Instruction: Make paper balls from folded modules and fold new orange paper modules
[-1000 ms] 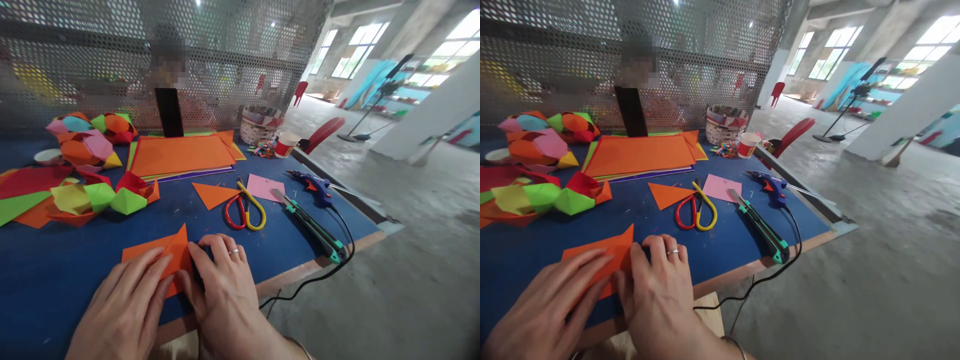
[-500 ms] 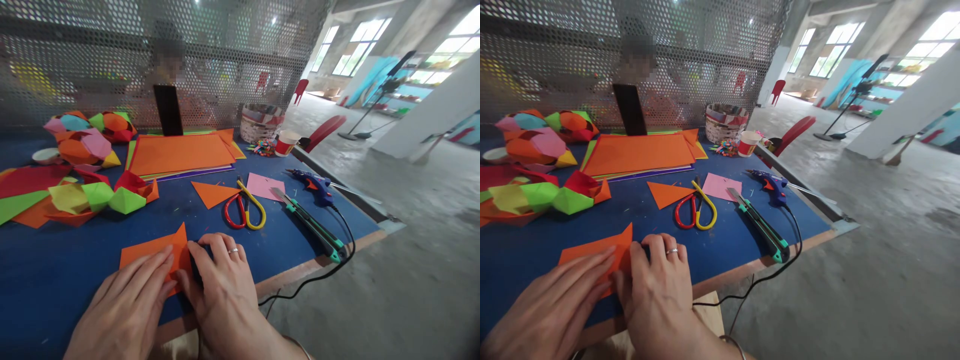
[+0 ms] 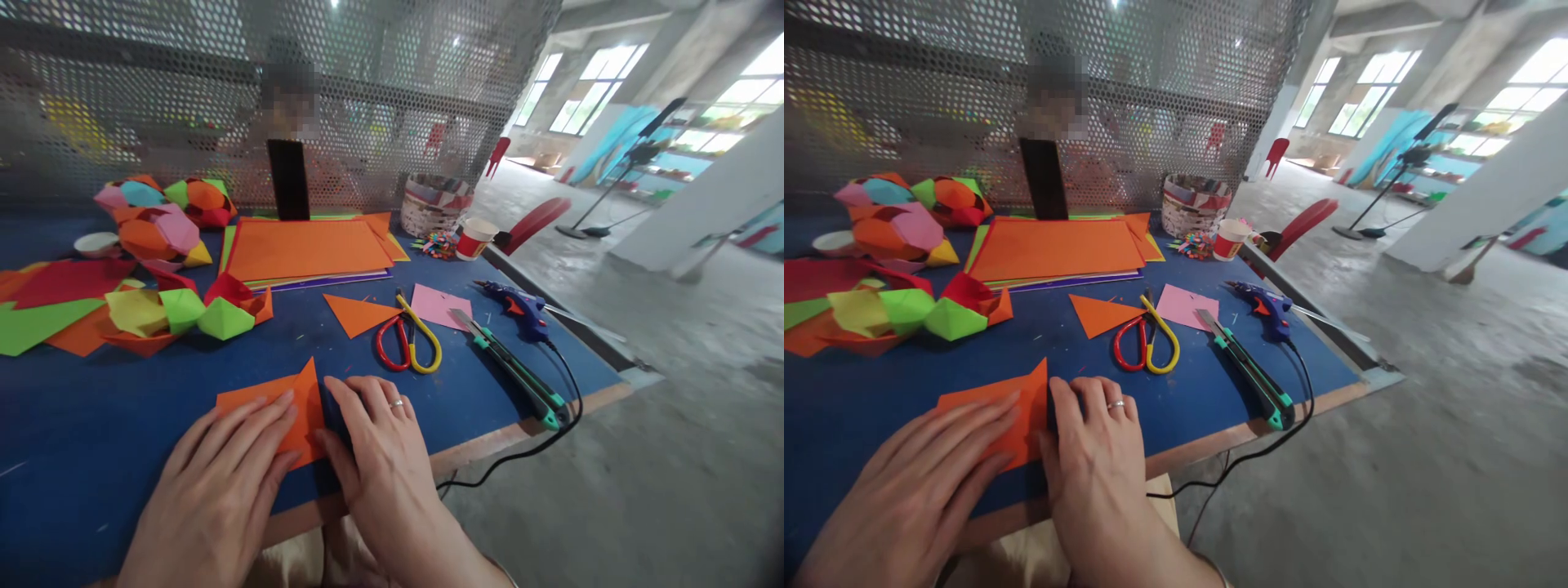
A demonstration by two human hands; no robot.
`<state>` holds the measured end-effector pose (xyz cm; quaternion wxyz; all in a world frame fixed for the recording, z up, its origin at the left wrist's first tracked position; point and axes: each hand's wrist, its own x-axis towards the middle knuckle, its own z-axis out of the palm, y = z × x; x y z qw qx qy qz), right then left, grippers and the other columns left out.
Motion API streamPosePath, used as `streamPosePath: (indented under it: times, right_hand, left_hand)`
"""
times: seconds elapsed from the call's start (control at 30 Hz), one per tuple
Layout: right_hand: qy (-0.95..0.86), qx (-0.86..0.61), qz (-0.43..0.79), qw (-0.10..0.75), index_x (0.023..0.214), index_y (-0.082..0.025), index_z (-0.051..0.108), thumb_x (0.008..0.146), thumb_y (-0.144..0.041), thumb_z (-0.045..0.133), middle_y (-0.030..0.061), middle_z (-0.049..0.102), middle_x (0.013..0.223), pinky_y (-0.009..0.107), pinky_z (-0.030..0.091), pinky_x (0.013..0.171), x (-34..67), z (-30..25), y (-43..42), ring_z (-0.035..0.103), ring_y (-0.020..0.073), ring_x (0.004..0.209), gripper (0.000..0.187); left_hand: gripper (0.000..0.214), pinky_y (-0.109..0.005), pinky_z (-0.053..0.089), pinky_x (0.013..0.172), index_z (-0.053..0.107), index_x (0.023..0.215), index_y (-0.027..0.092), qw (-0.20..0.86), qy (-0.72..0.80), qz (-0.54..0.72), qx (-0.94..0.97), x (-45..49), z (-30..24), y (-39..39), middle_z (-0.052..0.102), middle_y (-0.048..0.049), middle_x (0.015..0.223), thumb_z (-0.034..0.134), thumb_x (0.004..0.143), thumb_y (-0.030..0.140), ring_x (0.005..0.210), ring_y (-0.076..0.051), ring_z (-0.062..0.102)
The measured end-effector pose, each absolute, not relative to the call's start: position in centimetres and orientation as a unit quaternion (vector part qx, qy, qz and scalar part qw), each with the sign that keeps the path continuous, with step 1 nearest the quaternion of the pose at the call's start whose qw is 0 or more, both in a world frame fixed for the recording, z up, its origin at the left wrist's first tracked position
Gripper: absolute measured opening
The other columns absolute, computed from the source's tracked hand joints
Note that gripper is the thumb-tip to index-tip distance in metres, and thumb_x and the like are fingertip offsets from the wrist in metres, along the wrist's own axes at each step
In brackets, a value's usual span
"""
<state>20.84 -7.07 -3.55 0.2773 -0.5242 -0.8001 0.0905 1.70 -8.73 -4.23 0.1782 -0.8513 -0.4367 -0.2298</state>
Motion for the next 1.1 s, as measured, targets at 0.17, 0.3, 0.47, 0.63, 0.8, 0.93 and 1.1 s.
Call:
streamPosePath:
  times: [0.17, 0.3, 0.47, 0.63, 0.8, 0.93, 1.1]
  right_hand:
    - [-0.812, -0.497, 0.085, 0.295, 0.133, -0.022, 0.058, 0.099, -0.016, 0.058, 0.0101, 0.066, 0.123, 0.043, 0.050, 0.089, 21.1, -3.5, -7.2, 0.059, 0.0268, 0.110, 0.034]
    - [-0.837, -0.423, 0.077, 0.340, 0.111, -0.024, 0.067, 0.102, -0.010, 0.050, 0.0062, 0.066, 0.122, 0.039, 0.046, 0.096, 21.3, -3.7, -7.2, 0.054, 0.0240, 0.121, 0.024]
    - [-0.854, -0.370, 0.096, 0.353, 0.104, -0.027, 0.068, 0.101, -0.007, 0.053, -0.0006, 0.070, 0.117, 0.037, 0.041, 0.101, 21.4, -4.0, -7.0, 0.053, 0.0201, 0.124, 0.025]
    - [-0.871, -0.354, 0.075, 0.333, 0.107, -0.027, 0.069, 0.104, -0.018, 0.057, -0.0016, 0.074, 0.113, 0.037, 0.041, 0.097, 21.2, -3.6, -7.0, 0.058, 0.0184, 0.117, 0.015]
    - [-0.909, -0.343, 0.020, 0.236, 0.111, -0.022, 0.067, 0.106, -0.023, 0.053, 0.0031, 0.073, 0.117, 0.039, 0.043, 0.098, 21.4, -3.1, -7.5, 0.058, 0.0205, 0.115, 0.014]
    - [-0.926, -0.320, 0.003, 0.200, 0.127, -0.017, 0.062, 0.105, -0.027, 0.051, 0.0079, 0.070, 0.126, 0.041, 0.046, 0.099, 21.7, -3.2, -8.0, 0.058, 0.0221, 0.116, 0.026]
    - [-0.930, -0.315, 0.002, 0.188, 0.134, -0.014, 0.058, 0.103, -0.028, 0.051, 0.0108, 0.068, 0.131, 0.041, 0.047, 0.101, 21.7, -3.7, -8.2, 0.056, 0.0236, 0.119, 0.034]
  left_hand:
    - [0.039, -0.045, 0.038, 0.099, 0.063, 0.126, 0.011, 0.181, -0.446, -0.231, -0.846, 1.5, -4.5, -8.7, 0.076, -0.0115, 0.123, 0.032, 0.107, 0.025, 0.109, -0.026, 0.067]
    - [0.041, -0.045, 0.036, 0.104, 0.065, 0.126, 0.013, 0.168, -0.442, -0.233, -0.850, 1.3, -4.9, -9.1, 0.072, -0.0107, 0.132, 0.034, 0.099, 0.014, 0.116, -0.026, 0.065]
    - [0.047, -0.037, 0.030, 0.116, 0.067, 0.128, 0.019, 0.124, -0.487, -0.282, -0.818, 0.8, -5.4, -9.6, 0.072, -0.0025, 0.134, 0.034, 0.095, 0.013, 0.120, -0.021, 0.064]
    - [0.052, -0.029, 0.017, 0.127, 0.059, 0.142, 0.022, 0.123, -0.441, -0.225, -0.860, -1.0, -5.5, -10.2, 0.066, 0.0026, 0.144, 0.046, 0.092, 0.016, 0.128, -0.016, 0.061]
    - [0.060, -0.048, 0.025, 0.127, 0.048, 0.152, 0.020, 0.119, -0.464, -0.290, -0.828, -0.8, -6.7, -12.1, 0.066, -0.0060, 0.144, 0.038, 0.094, 0.010, 0.141, -0.024, 0.053]
    - [0.064, -0.041, 0.033, 0.124, 0.037, 0.159, 0.010, 0.165, -0.427, -0.306, -0.835, -0.1, -7.7, -13.3, 0.064, -0.0157, 0.144, 0.037, 0.095, 0.005, 0.146, -0.026, 0.048]
    - [0.061, -0.034, 0.042, 0.117, 0.049, 0.153, 0.015, 0.175, -0.440, -0.353, -0.807, 0.4, -7.9, -13.8, 0.072, -0.0101, 0.133, 0.037, 0.095, 0.002, 0.131, -0.022, 0.063]
